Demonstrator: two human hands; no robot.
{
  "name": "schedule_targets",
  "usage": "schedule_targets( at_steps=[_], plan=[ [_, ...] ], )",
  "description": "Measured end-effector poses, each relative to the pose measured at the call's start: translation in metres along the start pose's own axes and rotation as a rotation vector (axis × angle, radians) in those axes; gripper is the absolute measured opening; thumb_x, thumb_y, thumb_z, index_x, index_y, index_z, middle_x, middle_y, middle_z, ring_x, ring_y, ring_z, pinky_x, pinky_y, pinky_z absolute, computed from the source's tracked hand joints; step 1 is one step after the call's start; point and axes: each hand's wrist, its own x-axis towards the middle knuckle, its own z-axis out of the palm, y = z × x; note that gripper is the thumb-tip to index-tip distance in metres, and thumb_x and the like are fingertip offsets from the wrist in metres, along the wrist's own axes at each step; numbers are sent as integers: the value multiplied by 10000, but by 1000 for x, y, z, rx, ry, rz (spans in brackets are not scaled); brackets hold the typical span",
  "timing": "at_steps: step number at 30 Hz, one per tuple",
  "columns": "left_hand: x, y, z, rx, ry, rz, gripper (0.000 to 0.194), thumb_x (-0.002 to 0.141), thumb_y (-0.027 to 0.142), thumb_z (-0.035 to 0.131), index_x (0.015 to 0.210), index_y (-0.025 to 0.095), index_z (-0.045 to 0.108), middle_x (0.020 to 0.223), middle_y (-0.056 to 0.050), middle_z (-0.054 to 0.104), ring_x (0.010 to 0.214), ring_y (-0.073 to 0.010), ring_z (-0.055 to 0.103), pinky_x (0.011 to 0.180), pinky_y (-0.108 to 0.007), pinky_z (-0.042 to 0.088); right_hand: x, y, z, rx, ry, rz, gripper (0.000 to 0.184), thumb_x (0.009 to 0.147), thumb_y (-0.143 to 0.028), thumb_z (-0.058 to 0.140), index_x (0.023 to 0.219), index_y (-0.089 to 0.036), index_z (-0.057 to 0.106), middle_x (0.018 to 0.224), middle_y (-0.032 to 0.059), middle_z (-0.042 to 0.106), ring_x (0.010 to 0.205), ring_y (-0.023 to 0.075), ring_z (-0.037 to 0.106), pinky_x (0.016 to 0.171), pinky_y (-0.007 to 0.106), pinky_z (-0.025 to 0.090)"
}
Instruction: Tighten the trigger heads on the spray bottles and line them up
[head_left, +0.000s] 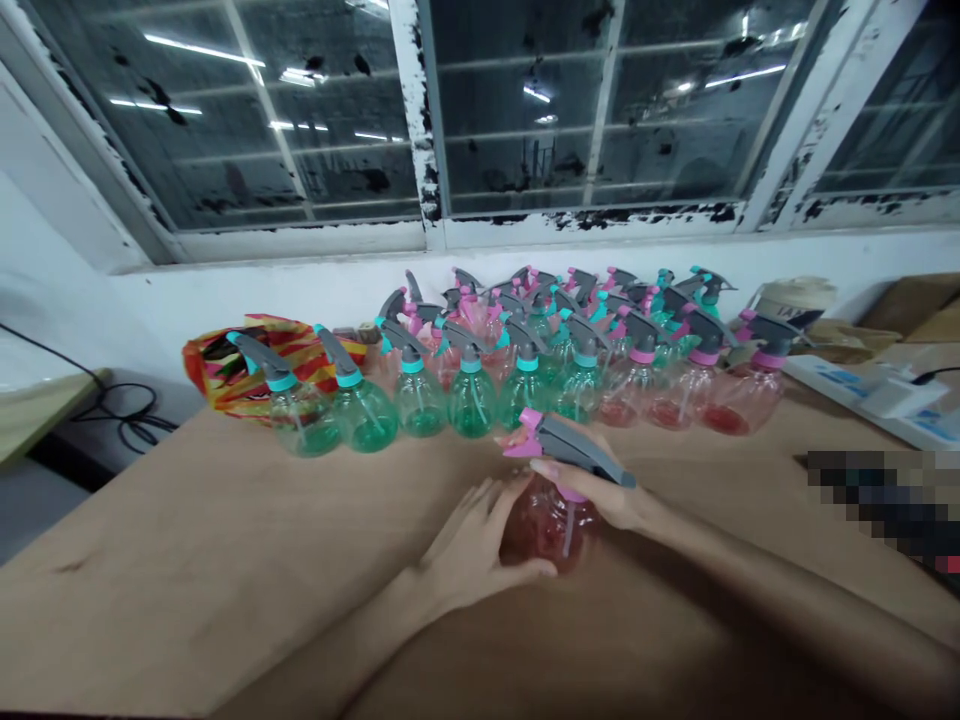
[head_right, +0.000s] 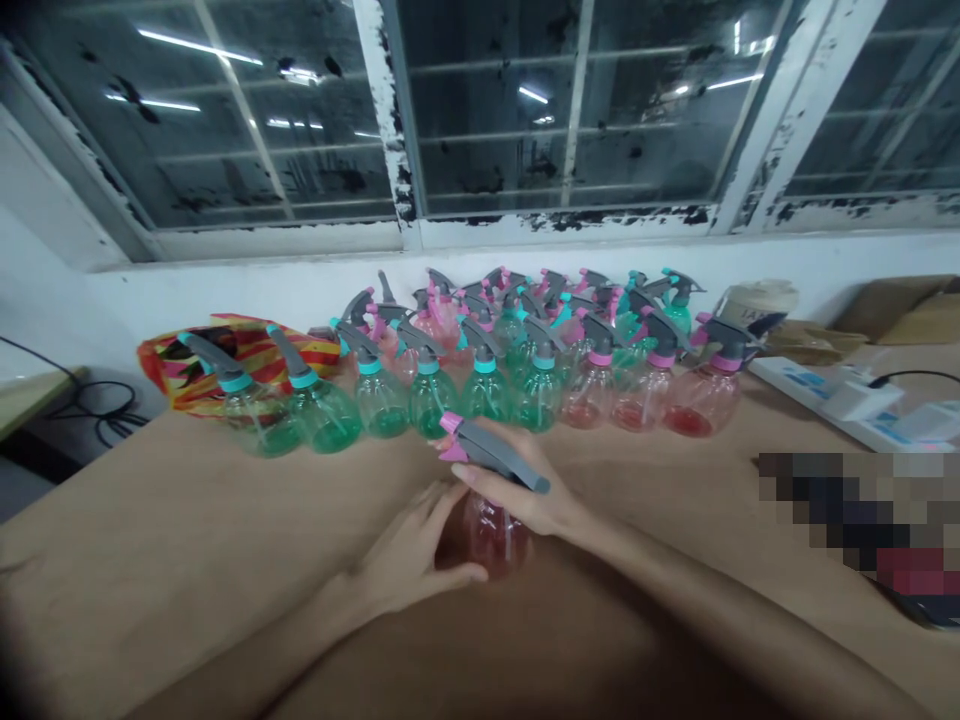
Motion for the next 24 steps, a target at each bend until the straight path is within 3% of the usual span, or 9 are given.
schedule_targets(
  at_steps=[5,9,16,21,24],
  plan=[
    [1,-11,-5,225,-103,-15,921,733,639,646,1428,142,300,1481,-183,345,1360,-358,308,1090,-549,251,6,3,-6,-60,24,10,174,867,-351,574,977,-252,665,973,34,665,916,204,629,841,372,479],
    [3,-12,-5,276,-145,-39,956,718,692,622,1423,121,322,1476,-184,359,1361,-339,318,1112,-532,225,9,6,-7,-102,60,7,162,875,-374,559,904,-245,654,829,12,635,782,179,611,726,334,474],
    [4,-11,-5,261,-132,-30,883,707,616,673,1400,166,362,1456,-149,400,1345,-341,343,1100,-530,252,10,8,-3,-107,53,-14,177,870,-378,566,841,-213,624,771,3,625,702,142,601,653,295,458],
    [6,-8,-8,239,-140,-44,830,672,571,705,1356,194,424,1431,-136,437,1328,-352,370,1085,-538,268,11,5,-3,-99,50,18,170,854,-385,587,880,-229,650,787,-4,624,731,146,613,669,294,471],
    [6,-7,-8,253,-162,-68,835,668,557,715,1353,174,428,1449,-149,413,1346,-352,341,1097,-533,250,10,5,-4,-83,64,54,207,839,-379,611,1005,-265,662,920,12,670,886,183,638,797,334,485]
  ],
)
